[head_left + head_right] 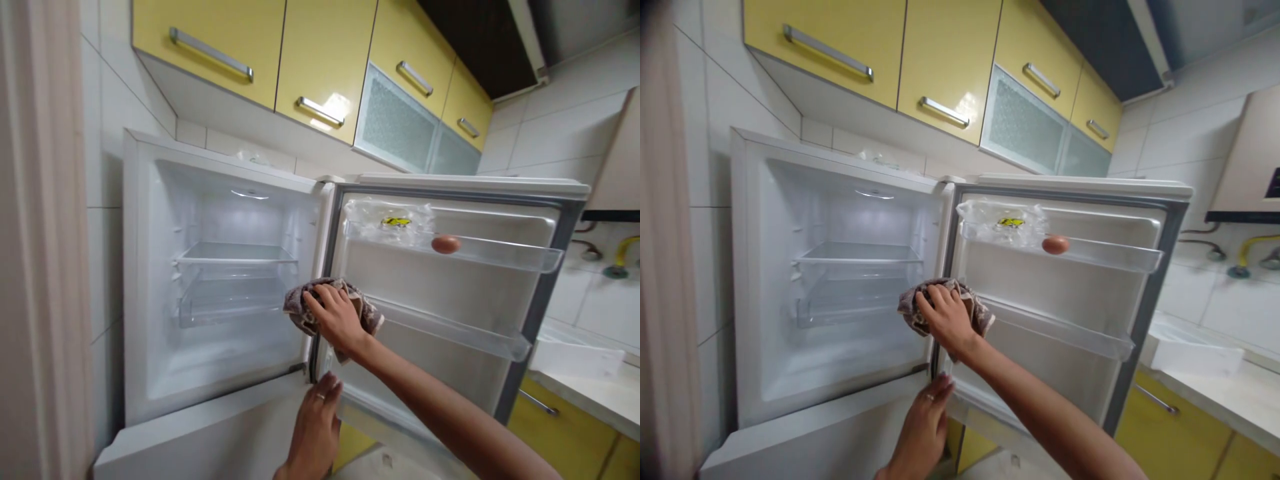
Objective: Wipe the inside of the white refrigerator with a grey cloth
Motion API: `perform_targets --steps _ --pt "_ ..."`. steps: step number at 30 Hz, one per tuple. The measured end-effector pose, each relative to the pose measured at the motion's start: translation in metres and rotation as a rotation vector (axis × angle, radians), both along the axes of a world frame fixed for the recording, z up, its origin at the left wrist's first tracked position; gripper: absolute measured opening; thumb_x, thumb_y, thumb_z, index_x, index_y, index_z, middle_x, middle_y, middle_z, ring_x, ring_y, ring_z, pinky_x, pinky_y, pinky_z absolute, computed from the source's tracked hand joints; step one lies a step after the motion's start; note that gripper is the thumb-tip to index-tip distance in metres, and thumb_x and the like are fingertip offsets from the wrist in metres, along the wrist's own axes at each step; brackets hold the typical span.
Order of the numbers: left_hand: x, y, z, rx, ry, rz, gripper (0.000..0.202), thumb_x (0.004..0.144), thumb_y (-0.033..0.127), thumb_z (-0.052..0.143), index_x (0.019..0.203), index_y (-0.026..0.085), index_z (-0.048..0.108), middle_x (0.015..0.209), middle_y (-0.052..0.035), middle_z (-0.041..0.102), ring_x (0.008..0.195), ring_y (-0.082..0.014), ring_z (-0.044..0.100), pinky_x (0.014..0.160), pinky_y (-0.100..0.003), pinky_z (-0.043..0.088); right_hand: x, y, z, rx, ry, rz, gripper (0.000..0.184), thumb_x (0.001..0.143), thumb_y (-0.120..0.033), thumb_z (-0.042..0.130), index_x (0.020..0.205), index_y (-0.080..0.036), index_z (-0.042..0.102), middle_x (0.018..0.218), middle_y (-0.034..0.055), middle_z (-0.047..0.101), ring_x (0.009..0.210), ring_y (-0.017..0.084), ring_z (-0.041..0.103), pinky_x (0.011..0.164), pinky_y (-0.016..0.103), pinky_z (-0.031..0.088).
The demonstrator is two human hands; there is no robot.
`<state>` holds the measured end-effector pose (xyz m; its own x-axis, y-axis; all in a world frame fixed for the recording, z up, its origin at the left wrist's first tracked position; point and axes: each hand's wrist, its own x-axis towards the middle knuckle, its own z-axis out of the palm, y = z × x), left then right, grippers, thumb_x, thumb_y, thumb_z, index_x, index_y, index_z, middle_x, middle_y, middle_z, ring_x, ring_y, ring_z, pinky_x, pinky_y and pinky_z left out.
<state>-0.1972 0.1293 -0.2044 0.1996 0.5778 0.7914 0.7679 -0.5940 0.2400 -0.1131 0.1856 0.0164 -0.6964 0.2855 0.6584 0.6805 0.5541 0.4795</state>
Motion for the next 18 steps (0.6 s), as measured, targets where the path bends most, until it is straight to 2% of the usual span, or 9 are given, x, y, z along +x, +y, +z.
perform_targets --steps 2,4,7,10,13,15,18 --pt "0.021 0.009 -0.021 0.081 0.181 -0.087 0.073 0.070 0.000 0.046 0.140 0.016 0.054 0.144 -0.0085 0.062 0.136 -0.0256 0.056 0.106 -0.044 0.057 -0.020 0.008 0.005 -0.063 -0.061 -0.075 0.037 0.098 -0.020 0.048 0.134 -0.018 0.056 0.130 0.0169 0.058 0.117 0.030 0.051 0.092 0.045 0.046" --pt "0.038 0.018 -0.042 0.146 0.275 -0.123 0.072 0.072 0.001 0.047 0.143 0.013 0.051 0.147 -0.0101 0.059 0.139 -0.0271 0.052 0.107 -0.045 0.056 -0.033 0.013 0.013 -0.149 -0.102 -0.161 0.029 0.099 -0.024 0.048 0.123 -0.018 0.061 0.123 0.0155 0.060 0.112 0.029 0.053 0.091 0.044 0.046" --pt "0.052 0.028 -0.064 0.049 0.327 -0.108 0.075 0.076 0.001 0.045 0.150 0.017 0.045 0.153 -0.0087 0.051 0.142 -0.0259 0.048 0.112 -0.045 0.052 -0.040 0.015 0.027 -0.258 -0.151 -0.301 0.023 0.098 -0.030 0.053 0.111 -0.016 0.066 0.115 0.0154 0.062 0.108 0.030 0.056 0.089 0.042 0.045" --pt "0.058 0.031 -0.067 -0.235 0.359 -0.120 0.085 0.075 -0.002 0.042 0.155 0.026 0.037 0.159 -0.0031 0.040 0.149 -0.0238 0.037 0.121 -0.048 0.041 -0.038 0.014 0.042 -0.257 -0.204 -0.304 0.021 0.096 -0.029 0.054 0.109 -0.017 0.066 0.110 0.0140 0.064 0.102 0.029 0.058 0.082 0.039 0.044" --pt "0.061 0.031 -0.060 -0.479 0.353 -0.169 0.090 0.072 -0.002 0.043 0.157 0.028 0.033 0.163 -0.0019 0.029 0.153 -0.0260 0.027 0.127 -0.052 0.031 -0.029 0.009 0.060 -0.134 -0.177 -0.204 0.019 0.098 -0.026 0.051 0.111 -0.021 0.063 0.108 0.0111 0.063 0.097 0.027 0.057 0.075 0.036 0.040" --pt "0.062 0.030 -0.057 -0.561 0.325 -0.191 0.092 0.072 -0.002 0.043 0.158 0.029 0.030 0.165 -0.0014 0.024 0.154 -0.0268 0.023 0.128 -0.052 0.028 -0.018 0.003 0.075 -0.052 -0.123 -0.184 0.018 0.100 -0.027 0.048 0.111 -0.022 0.062 0.107 0.0101 0.062 0.095 0.025 0.055 0.074 0.035 0.037" --pt "0.062 0.028 -0.060 -0.581 0.277 -0.190 0.090 0.078 -0.001 0.040 0.159 0.033 0.025 0.166 0.0012 0.021 0.156 -0.0246 0.019 0.129 -0.050 0.027 0.007 -0.005 0.099 0.052 -0.059 -0.213 0.017 0.101 -0.027 0.048 0.108 -0.023 0.063 0.106 0.0094 0.061 0.093 0.024 0.052 0.075 0.035 0.033"
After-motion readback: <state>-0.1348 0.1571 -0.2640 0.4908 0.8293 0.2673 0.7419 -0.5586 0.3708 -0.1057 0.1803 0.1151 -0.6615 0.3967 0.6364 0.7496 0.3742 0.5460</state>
